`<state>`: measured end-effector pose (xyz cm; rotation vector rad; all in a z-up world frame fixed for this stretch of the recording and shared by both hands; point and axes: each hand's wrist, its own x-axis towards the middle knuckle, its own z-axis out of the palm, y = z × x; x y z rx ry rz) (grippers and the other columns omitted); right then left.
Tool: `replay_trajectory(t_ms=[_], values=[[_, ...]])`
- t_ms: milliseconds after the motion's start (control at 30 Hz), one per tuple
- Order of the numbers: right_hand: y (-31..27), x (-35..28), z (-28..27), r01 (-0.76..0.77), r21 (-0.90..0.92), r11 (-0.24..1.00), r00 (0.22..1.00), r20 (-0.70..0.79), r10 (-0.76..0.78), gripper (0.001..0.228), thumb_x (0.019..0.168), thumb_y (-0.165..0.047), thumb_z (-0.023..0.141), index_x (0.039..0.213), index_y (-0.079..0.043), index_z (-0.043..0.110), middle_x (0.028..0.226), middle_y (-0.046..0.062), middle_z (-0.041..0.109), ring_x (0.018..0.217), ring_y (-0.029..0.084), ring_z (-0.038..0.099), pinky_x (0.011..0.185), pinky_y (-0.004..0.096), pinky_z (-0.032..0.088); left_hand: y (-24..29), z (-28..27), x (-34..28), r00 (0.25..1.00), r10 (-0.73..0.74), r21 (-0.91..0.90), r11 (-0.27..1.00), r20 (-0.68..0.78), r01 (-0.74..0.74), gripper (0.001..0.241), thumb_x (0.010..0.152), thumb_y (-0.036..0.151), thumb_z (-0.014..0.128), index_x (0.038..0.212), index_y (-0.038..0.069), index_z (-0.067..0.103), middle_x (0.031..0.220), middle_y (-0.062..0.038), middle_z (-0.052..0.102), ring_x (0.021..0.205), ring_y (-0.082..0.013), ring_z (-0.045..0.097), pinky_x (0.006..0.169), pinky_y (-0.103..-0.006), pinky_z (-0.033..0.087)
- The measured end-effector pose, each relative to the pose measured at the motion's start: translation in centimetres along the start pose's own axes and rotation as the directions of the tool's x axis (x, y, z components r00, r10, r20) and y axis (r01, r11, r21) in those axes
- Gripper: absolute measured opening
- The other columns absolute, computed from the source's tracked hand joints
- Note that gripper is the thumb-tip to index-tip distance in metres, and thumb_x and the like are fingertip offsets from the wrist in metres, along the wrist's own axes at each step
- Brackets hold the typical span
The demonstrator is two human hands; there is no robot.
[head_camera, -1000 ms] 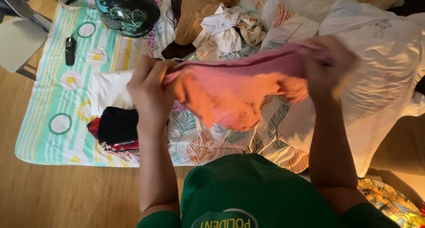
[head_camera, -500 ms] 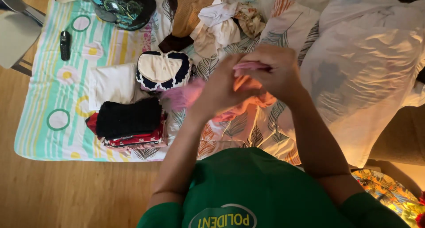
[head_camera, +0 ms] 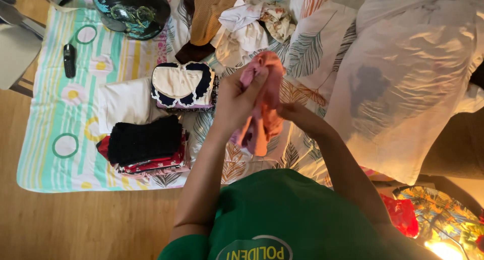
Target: The person folds a pink top on a bed. They smooth the fabric, fold the sides inward, and then fold the garment in half to create a neat stack.
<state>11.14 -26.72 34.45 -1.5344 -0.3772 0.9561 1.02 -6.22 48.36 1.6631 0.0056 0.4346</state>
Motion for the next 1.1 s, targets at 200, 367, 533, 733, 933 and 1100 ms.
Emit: replay_trajectory(t_ms=[200,367,533,733,933,1100], values=[[-2.9,-1.2,0.3,0.414,0.217,0.884,0.907,-0.182,-0.38,0.012,0.108,-0.009,0.067,0.116,-0.001,0.066,0.081,-0.005,0.055,0.067,0.005,0.045,0.059,0.022,0.036,-3.7,-3.5,-0.1,0.96,-0.026,-0.296,0.953,-0.279,-0.06,0.012,0.102,0.007,0.072,0.099,-0.002,0.065,0.097,-0.003,0.072,0.075,-0.0094,0.06,0.066,-0.0262,0.048],[-10.4,-3.9,3.5,0.364,0.091,0.927,0.928,-0.122,-0.352,0.011,0.099,-0.01,0.066,0.11,-0.007,0.066,0.074,-0.007,0.056,0.057,0.003,0.043,0.051,0.022,0.032,-5.8,-3.7,0.4,0.993,0.054,-0.124,0.99,-0.103,-0.067,0.057,0.099,0.021,0.074,0.14,0.003,0.039,0.134,-0.015,0.049,0.115,-0.0158,0.056,0.095,-0.0293,0.052],[-10.9,-2.9,3.0,0.582,-0.26,0.77,0.808,0.075,-0.585,0.016,0.102,-0.008,0.074,0.101,-0.003,0.059,0.09,-0.004,0.058,0.085,0.004,0.052,0.071,0.025,0.046,-7.0,-3.3,-0.1,0.924,-0.088,-0.056,0.992,0.373,0.116,0.081,0.099,0.041,0.07,0.158,0.008,0.026,0.156,-0.012,0.034,0.135,-0.0151,0.043,0.103,-0.03,0.047],[-10.6,-2.7,3.4,0.513,-0.184,0.838,0.819,-0.188,-0.543,0.027,0.089,-0.002,0.077,0.114,-0.001,0.069,0.097,-0.002,0.067,0.09,0.005,0.059,0.082,0.024,0.051,-1.8,-0.7,-0.6,0.906,-0.323,0.004,0.942,0.274,0.335,0.038,0.102,0.035,0.071,0.114,0.0,0.074,0.088,-0.003,0.068,0.073,-0.0103,0.054,0.065,-0.03,0.045],[-2.6,0.9,2.4,0.519,-0.074,0.852,0.855,0.025,-0.519,0.035,0.081,-0.004,0.08,0.113,-0.003,0.065,0.109,-0.002,0.068,0.104,0.007,0.06,0.095,0.027,0.052,-0.4,-1.4,-0.3,0.98,-0.2,-0.317,0.929,0.005,0.191,0.02,0.101,0.02,0.068,0.109,0.003,0.073,0.089,0.005,0.072,0.076,-0.0034,0.06,0.069,-0.0211,0.048],[3.8,2.7,-0.4,0.355,-0.308,0.883,0.904,-0.129,-0.408,0.011,0.103,-0.01,0.07,0.108,-0.001,0.072,0.093,0.002,0.061,0.092,0.009,0.056,0.084,0.027,0.048,-2.8,-5.6,-0.9,0.981,-0.05,-0.204,0.979,-0.186,0.011,0.014,0.102,0.017,0.068,0.11,0.005,0.071,0.095,0.005,0.07,0.084,-0.003,0.061,0.076,-0.0201,0.049]])
